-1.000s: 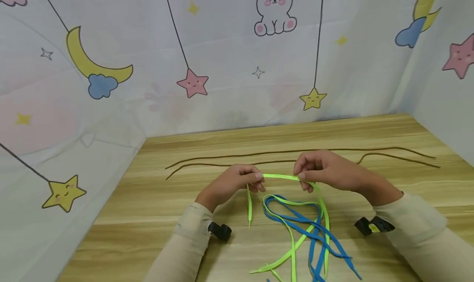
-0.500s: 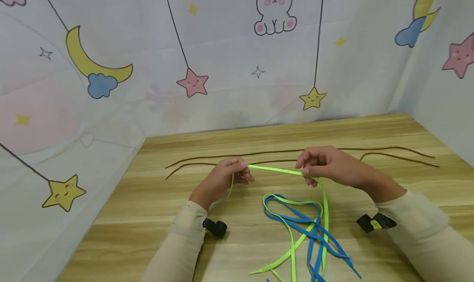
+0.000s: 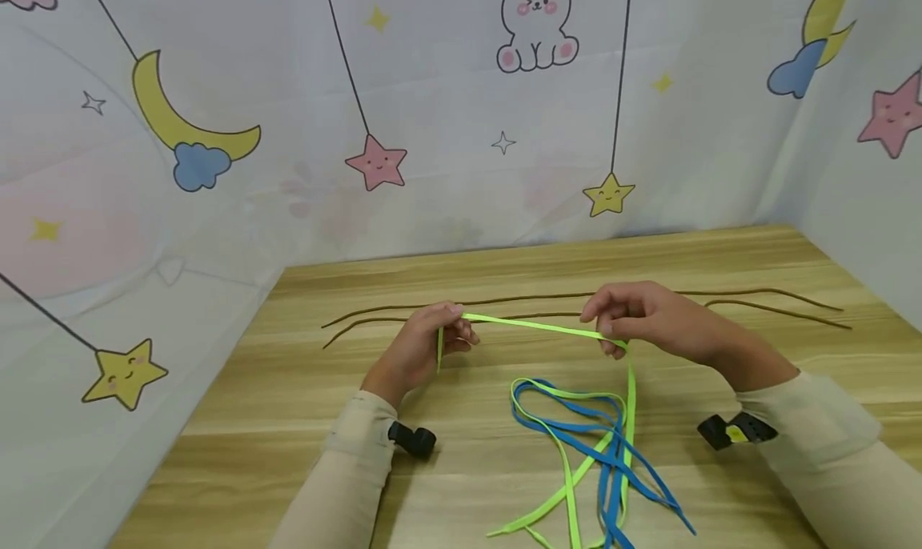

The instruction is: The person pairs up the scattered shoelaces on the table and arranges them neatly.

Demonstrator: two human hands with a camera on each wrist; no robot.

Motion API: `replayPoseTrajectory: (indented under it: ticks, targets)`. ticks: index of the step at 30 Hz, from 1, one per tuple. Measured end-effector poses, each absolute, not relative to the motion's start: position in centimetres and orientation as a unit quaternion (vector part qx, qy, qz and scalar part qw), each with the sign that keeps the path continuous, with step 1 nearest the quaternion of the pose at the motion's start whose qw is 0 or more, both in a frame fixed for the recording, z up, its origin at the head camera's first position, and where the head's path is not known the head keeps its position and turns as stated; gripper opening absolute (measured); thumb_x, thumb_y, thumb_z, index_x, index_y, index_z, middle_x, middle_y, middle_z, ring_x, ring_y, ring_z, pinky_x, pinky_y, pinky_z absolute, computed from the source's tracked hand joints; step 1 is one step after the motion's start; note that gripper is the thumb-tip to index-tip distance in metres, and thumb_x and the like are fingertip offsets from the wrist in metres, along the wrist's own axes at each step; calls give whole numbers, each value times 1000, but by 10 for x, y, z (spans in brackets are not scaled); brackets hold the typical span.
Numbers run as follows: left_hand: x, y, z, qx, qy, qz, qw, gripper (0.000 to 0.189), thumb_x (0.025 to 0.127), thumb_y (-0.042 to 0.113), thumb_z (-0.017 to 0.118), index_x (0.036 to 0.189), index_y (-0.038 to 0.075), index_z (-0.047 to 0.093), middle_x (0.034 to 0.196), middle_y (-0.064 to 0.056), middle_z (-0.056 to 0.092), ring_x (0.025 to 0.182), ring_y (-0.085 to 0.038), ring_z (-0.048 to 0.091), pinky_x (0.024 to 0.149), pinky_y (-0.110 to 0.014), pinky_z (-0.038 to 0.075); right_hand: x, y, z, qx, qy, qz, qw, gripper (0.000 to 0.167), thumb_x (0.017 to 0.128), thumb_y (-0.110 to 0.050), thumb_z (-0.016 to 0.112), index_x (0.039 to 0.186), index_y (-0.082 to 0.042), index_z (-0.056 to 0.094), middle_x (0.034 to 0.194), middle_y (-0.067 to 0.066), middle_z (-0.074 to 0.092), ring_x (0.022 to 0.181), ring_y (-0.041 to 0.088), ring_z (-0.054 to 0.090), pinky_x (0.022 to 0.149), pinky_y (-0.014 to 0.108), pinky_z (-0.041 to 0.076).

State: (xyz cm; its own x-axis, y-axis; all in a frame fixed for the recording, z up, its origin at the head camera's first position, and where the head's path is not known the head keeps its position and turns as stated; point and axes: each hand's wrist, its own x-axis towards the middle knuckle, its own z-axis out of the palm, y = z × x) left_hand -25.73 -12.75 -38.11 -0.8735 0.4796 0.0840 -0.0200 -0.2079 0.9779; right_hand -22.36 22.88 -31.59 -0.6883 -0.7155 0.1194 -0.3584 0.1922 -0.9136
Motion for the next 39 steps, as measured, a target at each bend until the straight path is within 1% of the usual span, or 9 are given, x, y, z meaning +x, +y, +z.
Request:
replayPoseTrajectory:
  ticks: [6,10,17,20,26,29,32,36,39]
  targets:
    - [-259,-127,-382,179,604,762,150,30,105,21,51,78,10,59,81,-3,60,84,-19,66,83,-35,53,-225,236,-314,-366,748,-531,156,18,105,-5,51,119,2,58,90,17,60,74,27,62,69,41,57]
    - [-259,-127,-382,175,603,765,143,31,105,20,49,78,9,58,81,-3,59,83,-19,65,82,-35,52,-225,237,-312,-370,744,-534,151,18,105,-5,50,119,2,59,88,16,60,74,27,62,69,43,57]
    - [-258,-128,-382,169,594,774,139,31,105,20,49,78,9,58,84,-5,59,83,-19,65,82,-34,52,-223,239,-310,-383,737,-538,144,19,104,-1,50,120,3,59,87,16,60,73,27,62,69,40,57]
    - [-259,-129,-382,168,592,777,134,31,105,20,49,77,9,58,84,-6,59,83,-20,65,81,-34,52,-223,240,-309,-389,730,-544,140,20,103,2,50,121,3,59,87,16,61,73,27,62,68,41,57]
    - [-259,-131,-381,161,579,791,118,30,105,19,49,77,9,58,84,-7,59,83,-20,63,82,-35,51,-225,245,-308,-398,715,-557,142,25,101,7,47,121,0,60,87,12,62,74,25,62,68,40,57]
    - [-259,-132,-380,152,576,796,110,31,105,18,48,76,10,57,83,-6,59,82,-21,63,82,-35,50,-225,246,-307,-408,703,-565,145,23,101,7,45,120,5,57,87,11,62,73,24,61,68,39,57]
    - [-259,-134,-380,139,577,799,102,32,105,18,48,75,10,57,80,-5,59,81,-21,63,81,-34,50,-225,248,-306,-418,692,-571,144,23,101,8,44,120,6,57,87,11,62,73,24,61,68,38,57]
    - [-260,-137,-381,129,573,803,98,32,104,20,49,74,11,57,79,-4,59,81,-21,62,83,-36,49,-225,250,-305,-426,684,-576,136,26,101,9,43,120,1,59,88,10,63,74,23,61,69,37,56]
    - [-260,-139,-381,130,573,803,95,32,105,22,50,76,11,57,80,-4,59,83,-21,62,84,-37,49,-225,252,-305,-432,678,-579,134,29,101,11,42,121,-1,59,89,10,63,74,23,61,68,38,56]
